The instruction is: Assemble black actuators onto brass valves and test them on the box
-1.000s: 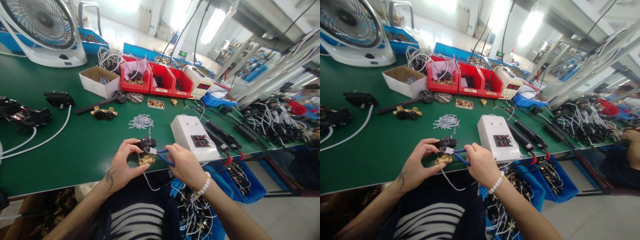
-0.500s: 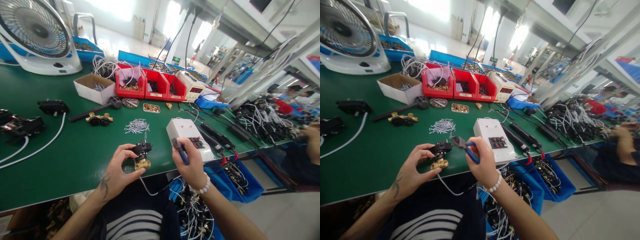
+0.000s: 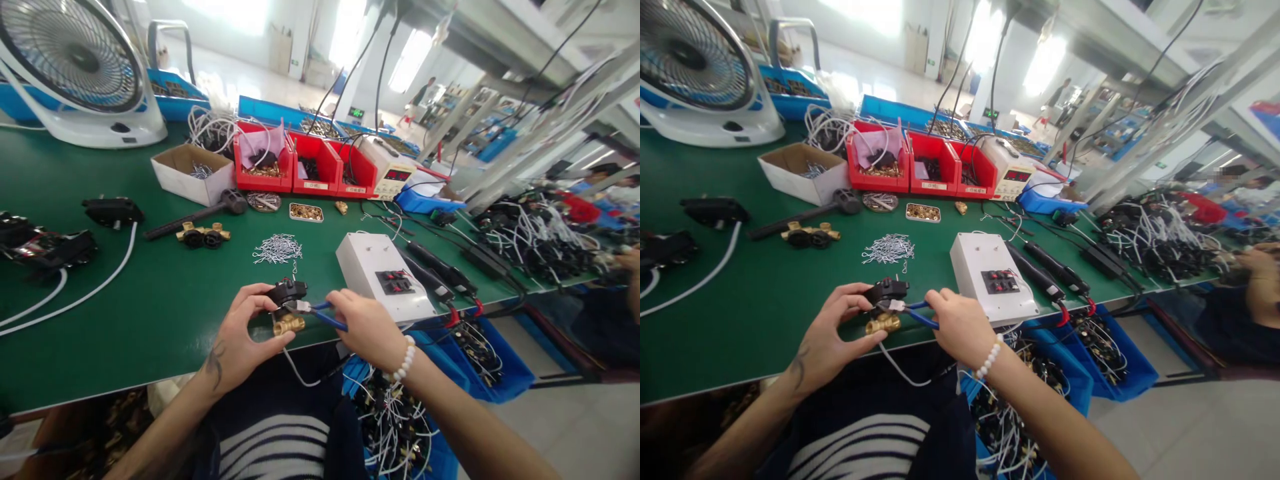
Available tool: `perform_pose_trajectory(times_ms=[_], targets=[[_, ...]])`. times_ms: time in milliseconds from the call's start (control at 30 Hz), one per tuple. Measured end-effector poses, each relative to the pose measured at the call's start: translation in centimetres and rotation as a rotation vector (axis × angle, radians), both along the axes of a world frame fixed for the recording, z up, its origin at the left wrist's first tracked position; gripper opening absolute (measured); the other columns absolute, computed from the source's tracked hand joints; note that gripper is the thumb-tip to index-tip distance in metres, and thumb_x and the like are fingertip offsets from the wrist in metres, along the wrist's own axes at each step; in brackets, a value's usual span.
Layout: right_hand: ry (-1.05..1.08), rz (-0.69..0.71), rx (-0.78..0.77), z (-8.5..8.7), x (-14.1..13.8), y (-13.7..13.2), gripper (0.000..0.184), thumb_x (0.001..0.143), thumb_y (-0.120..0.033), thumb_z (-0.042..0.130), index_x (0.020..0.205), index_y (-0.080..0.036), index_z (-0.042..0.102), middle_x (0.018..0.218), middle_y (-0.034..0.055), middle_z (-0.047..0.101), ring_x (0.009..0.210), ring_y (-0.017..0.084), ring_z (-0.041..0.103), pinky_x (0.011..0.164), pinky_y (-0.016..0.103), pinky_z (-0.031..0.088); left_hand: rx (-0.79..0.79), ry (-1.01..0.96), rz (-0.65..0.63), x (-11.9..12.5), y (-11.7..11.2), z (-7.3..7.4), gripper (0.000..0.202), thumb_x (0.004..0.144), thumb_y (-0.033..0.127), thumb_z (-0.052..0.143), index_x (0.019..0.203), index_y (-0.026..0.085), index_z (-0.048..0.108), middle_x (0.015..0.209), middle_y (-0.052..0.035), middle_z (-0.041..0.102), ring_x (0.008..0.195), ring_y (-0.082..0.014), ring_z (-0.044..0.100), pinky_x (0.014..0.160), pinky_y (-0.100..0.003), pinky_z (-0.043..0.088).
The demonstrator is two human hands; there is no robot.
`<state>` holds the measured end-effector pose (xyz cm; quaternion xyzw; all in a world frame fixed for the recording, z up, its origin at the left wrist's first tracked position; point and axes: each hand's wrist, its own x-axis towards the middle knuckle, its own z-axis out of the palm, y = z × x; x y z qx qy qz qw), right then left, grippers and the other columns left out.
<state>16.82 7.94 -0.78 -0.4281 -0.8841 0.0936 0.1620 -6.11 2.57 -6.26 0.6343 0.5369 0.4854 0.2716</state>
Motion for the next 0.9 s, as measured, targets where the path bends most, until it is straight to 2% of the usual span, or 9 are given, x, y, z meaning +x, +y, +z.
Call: perform_pose_trajectory(times_ms=[133,267,333,433,533,633,733,833,900], targets=[[0.210,-0.113,0.130,0.1,-0.1,0.0,0.019,0.086,-0.011,0.047,0.099,-0.019,0.057,0.083,0.0038,0.061,0.069,0.015,0.055,0.064,0.026,0.042,0.010,0.006,0.004,0.0,0.1,0.0,0.027,0.078,0.030,0.077,0.095,0.020,0.059,0.125,-0.0086,0.056,0.114,-0.0237,0.060,0.100,-0.047,0.055],[-0.057,-0.070,-0.067,-0.2,-0.4,0.0,0.019,0.077,-0.007,0.054,0.092,-0.018,0.061,0.079,0.0034,0.061,0.065,0.015,0.054,0.059,0.026,0.038,-0.012,-0.039,0.002,0.1,0.2,-0.1,0.028,0.077,0.030,0.078,0.096,0.021,0.059,0.127,-0.0077,0.055,0.118,-0.0218,0.059,0.098,-0.040,0.057],[0.063,-0.056,-0.174,0.0,-0.5,0.1,0.018,0.084,-0.012,0.055,0.099,-0.018,0.063,0.084,0.0038,0.064,0.070,0.015,0.058,0.064,0.027,0.043,-0.016,-0.062,-0.006,0.0,0.2,-0.1,0.028,0.078,0.030,0.077,0.097,0.022,0.059,0.127,-0.0069,0.055,0.120,-0.0204,0.059,0.099,-0.038,0.057],[0.352,0.077,-0.313,0.3,-0.7,0.2,0.034,0.092,-0.031,0.061,0.124,-0.020,0.060,0.102,0.0062,0.067,0.088,0.018,0.064,0.077,0.030,0.052,-0.004,-0.048,-0.030,0.0,0.2,-0.2,0.031,0.079,0.032,0.077,0.103,0.023,0.057,0.128,-0.0061,0.055,0.120,-0.0206,0.059,0.100,-0.039,0.056],[0.317,0.283,-0.409,-0.2,-1.4,0.4,0.056,0.090,-0.032,0.069,0.143,-0.023,0.051,0.116,0.0094,0.066,0.104,0.020,0.064,0.088,0.033,0.053,0.020,0.006,-0.062,-0.2,0.2,-0.6,0.033,0.082,0.035,0.074,0.108,0.026,0.057,0.131,-0.0053,0.055,0.118,-0.0226,0.060,0.099,-0.043,0.055],[0.265,0.368,-0.424,-1.3,-2.2,0.7,0.055,0.092,-0.026,0.066,0.145,-0.023,0.050,0.128,0.0119,0.062,0.118,0.021,0.060,0.100,0.035,0.050,0.035,0.029,-0.062,-0.3,0.1,-1.1,0.032,0.084,0.039,0.071,0.111,0.029,0.056,0.134,-0.0040,0.054,0.114,-0.0231,0.062,0.095,-0.041,0.055],[0.289,0.364,-0.417,-2.2,-2.6,1.2,0.059,0.090,-0.031,0.069,0.145,-0.020,0.050,0.128,0.0130,0.062,0.110,0.020,0.062,0.096,0.033,0.051,-0.024,0.033,-0.032,-0.4,0.0,-1.1,0.032,0.087,0.044,0.068,0.112,0.030,0.055,0.136,-0.0027,0.053,0.112,-0.0227,0.064,0.092,-0.039,0.055],[0.269,0.340,-0.418,-2.4,-2.8,1.5,0.062,0.087,-0.034,0.073,0.144,-0.021,0.051,0.118,0.0108,0.063,0.092,0.017,0.062,0.087,0.030,0.052,-0.032,0.055,-0.020,-0.5,-0.1,-1.0,0.035,0.087,0.054,0.065,0.110,0.029,0.057,0.135,-0.0039,0.055,0.117,-0.0258,0.062,0.095,-0.041,0.054],[0.263,0.332,-0.441,-2.2,-2.8,1.5,0.060,0.087,-0.034,0.073,0.142,-0.024,0.053,0.113,0.0089,0.062,0.088,0.016,0.060,0.085,0.029,0.051,-0.016,0.094,-0.016,-0.7,0.0,-1.2,0.041,0.086,0.062,0.062,0.109,0.028,0.057,0.135,-0.0067,0.056,0.121,-0.0298,0.061,0.094,-0.044,0.055]])
